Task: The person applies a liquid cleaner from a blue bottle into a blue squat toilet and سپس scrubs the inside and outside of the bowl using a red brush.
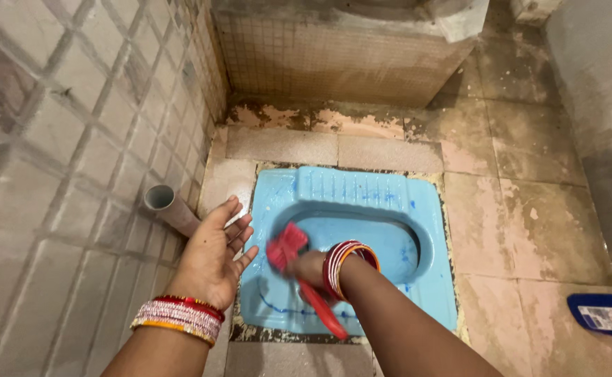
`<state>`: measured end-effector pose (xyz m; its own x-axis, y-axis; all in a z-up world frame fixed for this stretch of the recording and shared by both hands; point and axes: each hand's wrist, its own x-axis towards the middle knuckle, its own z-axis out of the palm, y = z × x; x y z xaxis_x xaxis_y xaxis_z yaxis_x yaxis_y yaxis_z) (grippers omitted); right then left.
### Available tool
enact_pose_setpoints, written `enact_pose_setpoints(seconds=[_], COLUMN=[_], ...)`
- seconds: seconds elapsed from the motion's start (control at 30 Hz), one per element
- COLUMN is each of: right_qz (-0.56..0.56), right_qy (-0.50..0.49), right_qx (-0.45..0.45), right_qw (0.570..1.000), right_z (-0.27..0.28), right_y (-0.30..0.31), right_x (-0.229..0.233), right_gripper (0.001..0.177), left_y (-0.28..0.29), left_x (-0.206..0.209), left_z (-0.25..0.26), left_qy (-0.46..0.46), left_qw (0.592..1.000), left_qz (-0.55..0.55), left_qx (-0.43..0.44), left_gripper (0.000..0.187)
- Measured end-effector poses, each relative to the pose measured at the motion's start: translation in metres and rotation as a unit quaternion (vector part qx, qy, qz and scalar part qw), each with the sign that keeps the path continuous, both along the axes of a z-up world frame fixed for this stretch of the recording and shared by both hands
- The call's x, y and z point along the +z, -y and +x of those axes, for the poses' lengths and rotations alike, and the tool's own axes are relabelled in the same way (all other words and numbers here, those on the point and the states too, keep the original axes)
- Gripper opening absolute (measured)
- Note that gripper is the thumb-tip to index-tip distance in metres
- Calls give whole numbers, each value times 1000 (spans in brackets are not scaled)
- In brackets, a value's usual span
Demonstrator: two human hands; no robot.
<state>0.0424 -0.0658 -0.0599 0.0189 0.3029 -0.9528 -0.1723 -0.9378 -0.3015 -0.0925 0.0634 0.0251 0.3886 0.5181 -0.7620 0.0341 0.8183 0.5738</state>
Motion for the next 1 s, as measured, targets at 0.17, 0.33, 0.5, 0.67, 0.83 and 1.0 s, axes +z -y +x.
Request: enact_pose_setpoints(seconds=[0.17, 0.33, 0.5, 0.67, 0.83, 1.0], right_qz=[11, 90, 161, 30, 19, 167], right_qy=[33, -5, -180, -12, 36, -78], right_qx=[141, -82, -387, -31, 103, 20], right_qw=[989, 993, 890, 999, 994, 983], right_z=[14, 29, 31, 10, 33, 59], right_y=[-6, -15, -12, -3, 14, 27], right_x=[6, 4, -10, 18, 76, 109], right_gripper=[6, 32, 25, 26, 35, 37], left_y=[2, 4, 7, 11, 15, 19], left_x=[5, 10, 9, 10, 14, 17], left_z=[4, 6, 3, 3, 8, 13], left_qy=[-4, 3, 2, -7, 8, 26], left_qw=[1000, 1000, 1000, 1000, 1000, 999], left_qz=[-5, -1, -5, 3, 3, 7], left_qx=[1, 0, 5, 10, 15, 27], left_gripper=[37, 36, 35, 36, 36, 35])
